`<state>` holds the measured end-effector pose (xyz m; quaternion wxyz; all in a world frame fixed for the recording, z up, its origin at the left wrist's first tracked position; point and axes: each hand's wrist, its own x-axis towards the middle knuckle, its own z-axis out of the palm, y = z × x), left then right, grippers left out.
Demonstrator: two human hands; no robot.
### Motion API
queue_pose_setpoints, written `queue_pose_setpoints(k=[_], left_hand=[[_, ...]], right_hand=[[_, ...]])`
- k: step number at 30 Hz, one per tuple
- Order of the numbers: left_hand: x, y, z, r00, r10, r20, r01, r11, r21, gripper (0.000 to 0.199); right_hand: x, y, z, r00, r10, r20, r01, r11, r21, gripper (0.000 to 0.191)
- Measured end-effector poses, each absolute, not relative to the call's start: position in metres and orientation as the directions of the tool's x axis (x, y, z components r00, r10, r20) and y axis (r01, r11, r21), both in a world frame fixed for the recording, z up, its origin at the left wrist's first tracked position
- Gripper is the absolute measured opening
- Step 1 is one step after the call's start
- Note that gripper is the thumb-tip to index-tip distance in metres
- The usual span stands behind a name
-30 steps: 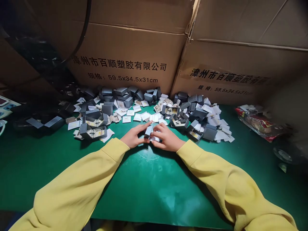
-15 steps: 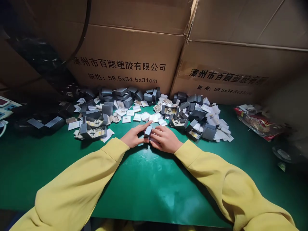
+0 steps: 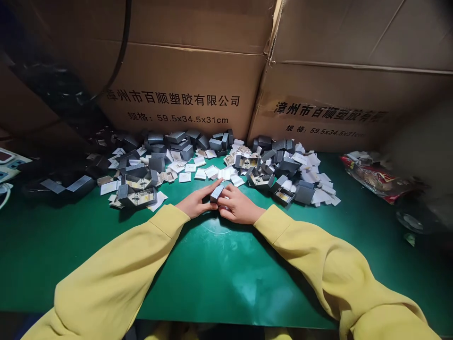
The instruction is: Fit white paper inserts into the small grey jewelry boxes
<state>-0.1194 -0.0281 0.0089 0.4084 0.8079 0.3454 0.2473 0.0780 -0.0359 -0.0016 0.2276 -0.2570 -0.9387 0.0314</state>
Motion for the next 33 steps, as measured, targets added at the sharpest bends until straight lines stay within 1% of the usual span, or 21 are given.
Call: queue_pose_setpoints(k=[8, 12, 15, 23, 26, 30, 33], left_hand=[[-0.119, -0.029, 0.01, 0.62, 0.773, 0.132, 0.393, -0.452, 0.801, 0.074], [-0.12, -0.029, 0.008, 0.612, 0.782, 0.121, 0.401, -0.438, 0.804, 0.075], [-0.12, -0.028, 0.007, 0.605, 0.788, 0.115, 0.415, -0.436, 0.798, 0.075], [-0.119, -0.03, 0.009, 0.608, 0.786, 0.114, 0.451, -0.46, 0.765, 0.075], [-0.117, -0.034, 0.013, 0.603, 0.785, 0.141, 0.466, -0.49, 0.736, 0.073], [-0.113, -0.041, 0.017, 0.579, 0.791, 0.199, 0.505, -0.539, 0.674, 0.066], [-0.111, -0.044, 0.017, 0.544, 0.818, 0.186, 0.56, -0.519, 0.645, 0.064]], right_hand=[[0.085, -0.044, -0.006, -0.701, 0.49, 0.519, 0.481, 0.861, -0.163, 0.014], [0.087, -0.054, -0.005, -0.643, 0.515, 0.566, 0.533, 0.833, -0.152, 0.017], [0.087, -0.061, -0.005, -0.637, 0.536, 0.554, 0.568, 0.812, -0.132, 0.022], [0.089, -0.073, -0.01, -0.679, 0.534, 0.503, 0.581, 0.81, -0.075, 0.036], [0.089, -0.072, -0.009, -0.68, 0.55, 0.485, 0.582, 0.807, -0.1, 0.036], [0.088, -0.066, -0.006, -0.669, 0.559, 0.49, 0.569, 0.809, -0.147, 0.03], [0.086, -0.063, -0.005, -0.665, 0.563, 0.491, 0.568, 0.808, -0.156, 0.032]])
